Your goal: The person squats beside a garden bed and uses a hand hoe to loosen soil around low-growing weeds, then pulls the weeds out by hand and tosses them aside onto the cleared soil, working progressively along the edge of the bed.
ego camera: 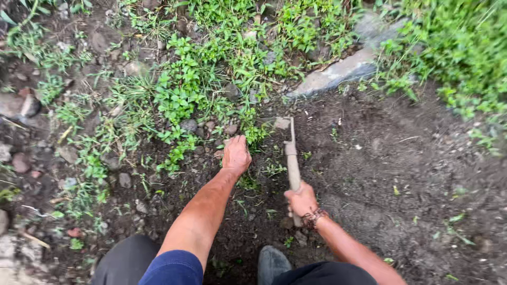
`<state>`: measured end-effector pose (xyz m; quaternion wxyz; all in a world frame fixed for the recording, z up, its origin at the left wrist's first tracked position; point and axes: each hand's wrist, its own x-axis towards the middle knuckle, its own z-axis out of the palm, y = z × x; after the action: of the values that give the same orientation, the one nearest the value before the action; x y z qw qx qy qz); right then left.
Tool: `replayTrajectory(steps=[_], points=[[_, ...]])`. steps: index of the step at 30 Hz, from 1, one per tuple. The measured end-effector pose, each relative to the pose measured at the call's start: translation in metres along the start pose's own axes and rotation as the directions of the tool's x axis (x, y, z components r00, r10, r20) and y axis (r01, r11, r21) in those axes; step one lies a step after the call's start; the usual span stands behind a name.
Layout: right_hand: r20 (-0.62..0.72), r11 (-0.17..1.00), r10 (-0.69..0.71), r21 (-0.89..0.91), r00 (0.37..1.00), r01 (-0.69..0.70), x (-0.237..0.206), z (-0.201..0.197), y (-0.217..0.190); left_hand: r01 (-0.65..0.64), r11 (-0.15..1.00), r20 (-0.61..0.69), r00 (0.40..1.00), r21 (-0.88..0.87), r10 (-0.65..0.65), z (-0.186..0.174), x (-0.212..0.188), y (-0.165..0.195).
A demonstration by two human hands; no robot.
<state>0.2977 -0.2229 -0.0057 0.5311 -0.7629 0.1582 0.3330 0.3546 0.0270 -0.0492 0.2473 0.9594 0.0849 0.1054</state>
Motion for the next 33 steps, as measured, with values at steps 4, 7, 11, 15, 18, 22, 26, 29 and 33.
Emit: replayTrajectory(steps=[4,7,11,15,18,22,26,29,33], points=[[-0.246,0.989,-0.13,0.031,0.961,0.142,0.015,-0.009,-0.022,0.02,0.999,0.103,0.994,0.042,-0.025,-0.001,-0.005,-0.004],[-0.319,0.96,-0.207,0.115,0.925,0.254,0.022,-0.014,-0.014,0.09,0.993,0.197,0.975,0.075,-0.103,0.011,-0.008,0.001],[-0.12,0.987,-0.144,-0.082,0.982,0.134,0.005,-0.015,0.032,0.023,1.0,-0.024,0.999,0.0,-0.023,0.018,-0.017,-0.002],[-0.15,0.996,-0.093,-0.007,0.984,0.093,-0.012,-0.013,0.062,0.043,0.999,0.13,0.991,-0.025,-0.04,0.005,-0.028,-0.012],[-0.291,0.981,-0.144,0.082,0.946,0.174,-0.002,-0.018,0.053,0.122,0.961,0.252,0.95,0.247,-0.185,-0.019,-0.014,0.008],[-0.343,0.953,-0.13,0.216,0.93,0.213,0.012,-0.024,0.038,0.065,0.985,0.114,0.99,0.159,-0.084,-0.046,0.028,0.068],[-0.294,0.955,-0.08,0.251,0.953,0.158,0.005,-0.013,0.046,-0.166,0.941,0.327,0.943,0.295,0.064,-0.041,0.076,0.097],[-0.284,0.948,-0.052,0.289,0.957,0.137,-0.008,-0.009,0.049,0.034,0.861,0.55,0.756,0.507,-0.354,-0.014,0.091,0.084],[-0.337,0.947,-0.126,0.239,0.933,0.215,-0.008,-0.02,0.029,0.274,0.879,0.492,0.744,0.391,-0.451,0.025,0.081,0.054]])
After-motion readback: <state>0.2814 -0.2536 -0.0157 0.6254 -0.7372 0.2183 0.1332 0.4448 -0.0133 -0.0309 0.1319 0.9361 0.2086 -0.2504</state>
